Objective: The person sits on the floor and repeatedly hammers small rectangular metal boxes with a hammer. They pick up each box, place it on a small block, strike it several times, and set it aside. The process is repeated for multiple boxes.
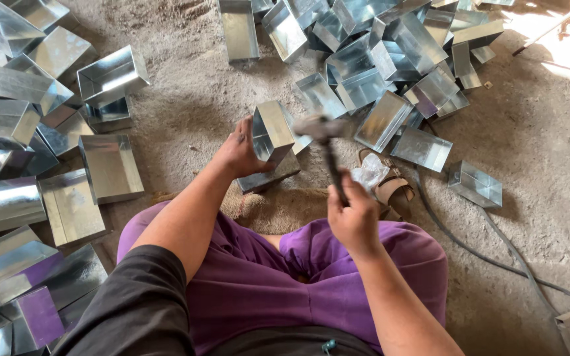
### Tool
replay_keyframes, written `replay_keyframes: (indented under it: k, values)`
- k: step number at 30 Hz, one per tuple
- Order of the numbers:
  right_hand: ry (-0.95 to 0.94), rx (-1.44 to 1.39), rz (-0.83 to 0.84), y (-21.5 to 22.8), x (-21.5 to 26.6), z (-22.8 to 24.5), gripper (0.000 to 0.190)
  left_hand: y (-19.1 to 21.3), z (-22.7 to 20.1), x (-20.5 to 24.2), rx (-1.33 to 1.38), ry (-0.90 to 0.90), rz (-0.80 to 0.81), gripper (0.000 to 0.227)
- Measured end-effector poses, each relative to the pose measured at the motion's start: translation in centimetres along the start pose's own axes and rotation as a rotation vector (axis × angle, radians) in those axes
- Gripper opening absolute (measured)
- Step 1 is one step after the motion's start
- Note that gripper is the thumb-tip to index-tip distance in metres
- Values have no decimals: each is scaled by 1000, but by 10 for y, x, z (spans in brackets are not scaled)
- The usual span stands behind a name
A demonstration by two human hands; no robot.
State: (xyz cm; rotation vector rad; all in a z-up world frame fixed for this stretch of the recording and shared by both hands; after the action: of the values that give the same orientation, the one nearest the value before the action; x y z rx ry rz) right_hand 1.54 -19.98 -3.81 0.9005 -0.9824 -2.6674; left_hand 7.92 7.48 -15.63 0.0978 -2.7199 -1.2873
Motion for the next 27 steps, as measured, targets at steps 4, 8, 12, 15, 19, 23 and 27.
replay_keyframes:
  k: [4, 8, 12, 15, 19, 23, 27]
  values:
    - [-52, 18, 20, 2, -3, -9, 38, 6, -6, 2, -19, 8, -2, 141]
    - [28, 14, -135, 9, 4, -6, 37, 2, -2, 7, 10, -10, -43, 138]
    - [-147, 24, 3, -4, -4, -22, 40, 7, -8, 1, -33, -34, -56, 139]
    - [-317, -5, 47, -5, 1, -45, 42, 11, -8, 6, -67, -20, -67, 135]
    - [-394, -104, 48, -6, 10, -67, 40, 15, -5, 13, -261, 57, -43, 130]
    - [-366, -125, -3, -4, 9, -67, 38, 7, -3, 16, -513, 98, 160, 133]
    - [-200, -127, -73, 10, 6, -49, 37, 2, 0, 16, -547, 141, 263, 135]
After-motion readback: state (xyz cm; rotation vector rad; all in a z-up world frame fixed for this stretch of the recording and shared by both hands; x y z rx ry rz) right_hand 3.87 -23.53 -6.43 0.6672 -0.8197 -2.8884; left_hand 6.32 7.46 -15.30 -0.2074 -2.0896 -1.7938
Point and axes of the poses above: each hand's wrist, its own x-axis away from the middle knuckle, its own y-axis out of the back of the hand, z = x × y, the point moved 4 cm from there along -x, towards the middle knuckle, and after that the axes turned 4 degrees about -z, right-handed, at the moved point
